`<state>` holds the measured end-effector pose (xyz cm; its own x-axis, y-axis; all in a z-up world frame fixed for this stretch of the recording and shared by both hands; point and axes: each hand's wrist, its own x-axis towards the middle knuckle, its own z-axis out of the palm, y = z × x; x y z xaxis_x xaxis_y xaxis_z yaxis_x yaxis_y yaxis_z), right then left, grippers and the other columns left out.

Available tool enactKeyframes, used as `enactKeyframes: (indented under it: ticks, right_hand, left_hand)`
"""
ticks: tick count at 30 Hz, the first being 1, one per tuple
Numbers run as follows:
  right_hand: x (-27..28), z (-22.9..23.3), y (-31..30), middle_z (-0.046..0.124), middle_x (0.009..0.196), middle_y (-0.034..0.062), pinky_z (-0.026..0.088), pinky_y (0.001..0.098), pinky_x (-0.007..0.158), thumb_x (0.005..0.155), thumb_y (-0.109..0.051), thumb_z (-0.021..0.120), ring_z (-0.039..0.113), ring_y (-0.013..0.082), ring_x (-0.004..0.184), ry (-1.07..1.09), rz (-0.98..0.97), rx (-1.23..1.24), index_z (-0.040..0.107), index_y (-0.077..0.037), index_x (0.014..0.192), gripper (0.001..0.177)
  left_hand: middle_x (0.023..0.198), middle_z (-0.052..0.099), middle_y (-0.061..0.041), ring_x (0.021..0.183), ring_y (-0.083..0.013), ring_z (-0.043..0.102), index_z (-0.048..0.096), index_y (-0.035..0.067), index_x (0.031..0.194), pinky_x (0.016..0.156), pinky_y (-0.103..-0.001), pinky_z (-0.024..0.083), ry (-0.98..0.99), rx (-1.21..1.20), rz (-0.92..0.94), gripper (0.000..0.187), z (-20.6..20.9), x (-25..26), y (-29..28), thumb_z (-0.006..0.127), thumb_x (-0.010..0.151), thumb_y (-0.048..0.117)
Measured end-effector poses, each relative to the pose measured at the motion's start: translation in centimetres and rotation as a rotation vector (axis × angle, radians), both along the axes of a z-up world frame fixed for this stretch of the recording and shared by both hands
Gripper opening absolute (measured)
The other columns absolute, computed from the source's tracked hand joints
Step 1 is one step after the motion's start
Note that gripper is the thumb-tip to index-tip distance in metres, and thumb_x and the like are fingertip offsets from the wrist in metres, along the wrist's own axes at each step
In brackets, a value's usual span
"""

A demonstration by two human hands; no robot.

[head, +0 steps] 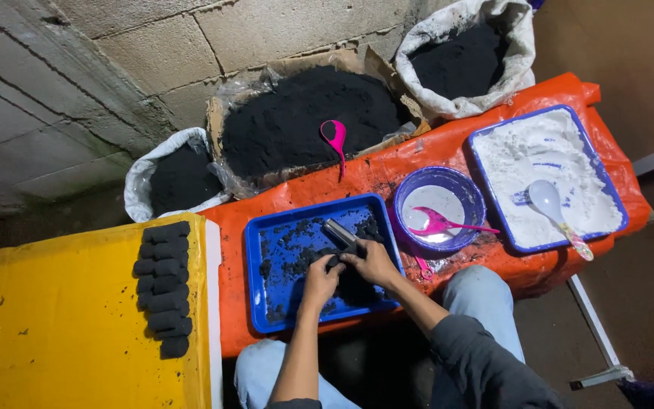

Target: Hand-molding charcoal briquettes by packing a charcoal mixture into a cylindrical mold and ejecting the finished pieces onto a tray.

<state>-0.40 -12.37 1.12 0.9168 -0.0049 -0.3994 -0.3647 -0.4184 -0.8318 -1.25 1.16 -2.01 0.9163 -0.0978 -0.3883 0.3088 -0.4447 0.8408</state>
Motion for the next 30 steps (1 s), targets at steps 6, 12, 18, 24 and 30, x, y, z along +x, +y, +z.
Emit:
enactKeyframes:
  ticks: [6, 12, 18, 24, 30]
  right_hand:
    - [-0.2, -2.6, -1.2, 0.065, 0.089, 0.0211, 0.051, 0.0394, 0.071, 0.08, -0.019, 0.06, 0.062, 0.0327, 0.09, 0.01, 0.005, -0.088, 0.063, -0.001, 0.099, 0.026]
    - [-0.2, -5.2, -0.5, 0.065, 0.091, 0.0178, 0.054, 0.0358, 0.07, 0.072, -0.017, 0.065, 0.064, 0.0306, 0.088, 0.036, 0.269, -0.469, 0.062, -0.005, 0.103, 0.033]
    - [-1.6, 2.0, 0.1, 0.053, 0.113, 0.0266, 0.05, 0.0454, 0.081, 0.073, -0.015, 0.065, 0.055, 0.0403, 0.101, -0.158, 0.509, -0.493, 0.039, -0.005, 0.128, 0.062]
    - [-3.3, -8.9, 0.6, 0.053, 0.112, 0.022, 0.05, 0.0331, 0.073, 0.07, -0.019, 0.067, 0.052, 0.0348, 0.097, -0.589, 0.584, -0.695, 0.051, 0.002, 0.117, 0.055]
    - [-2.8, -13.1, 0.6, 0.057, 0.078, 0.0141, 0.043, 0.0309, 0.065, 0.077, -0.012, 0.05, 0.05, 0.0296, 0.081, -0.834, 0.612, -0.713, 0.058, 0.0, 0.086, 0.017]
  left_hand:
    - [0.101, 0.061, -0.024, 0.082, -0.0285, 0.064, 0.051, 0.002, 0.118, 0.067, -0.037, 0.052, 0.047, -0.142, 0.002, 0.047, 0.5, -0.1, 1.1, 0.067, 0.077, 0.019]
    - [0.104, 0.061, -0.017, 0.097, -0.033, 0.058, 0.061, 0.01, 0.109, 0.078, -0.041, 0.051, -0.008, 0.088, -0.017, 0.031, 1.3, -0.3, 1.7, 0.062, 0.081, 0.022]
    - [0.1, 0.062, -0.006, 0.102, -0.0239, 0.054, 0.066, 0.012, 0.098, 0.091, -0.034, 0.041, -0.133, 0.356, -0.068, 0.026, -3.3, -0.3, 1.2, 0.066, 0.076, 0.024]
    - [0.103, 0.054, -0.009, 0.102, -0.0257, 0.054, 0.06, 0.009, 0.105, 0.082, -0.032, 0.051, -0.241, 0.342, 0.046, 0.028, -3.7, -0.6, 0.5, 0.065, 0.078, 0.016]
    - [0.144, 0.016, -0.02, 0.134, -0.0337, 0.008, 0.035, 0.0, 0.132, 0.106, -0.045, 0.023, 0.058, 0.37, -0.418, 0.048, 4.7, -0.3, 0.6, 0.048, 0.087, 0.012]
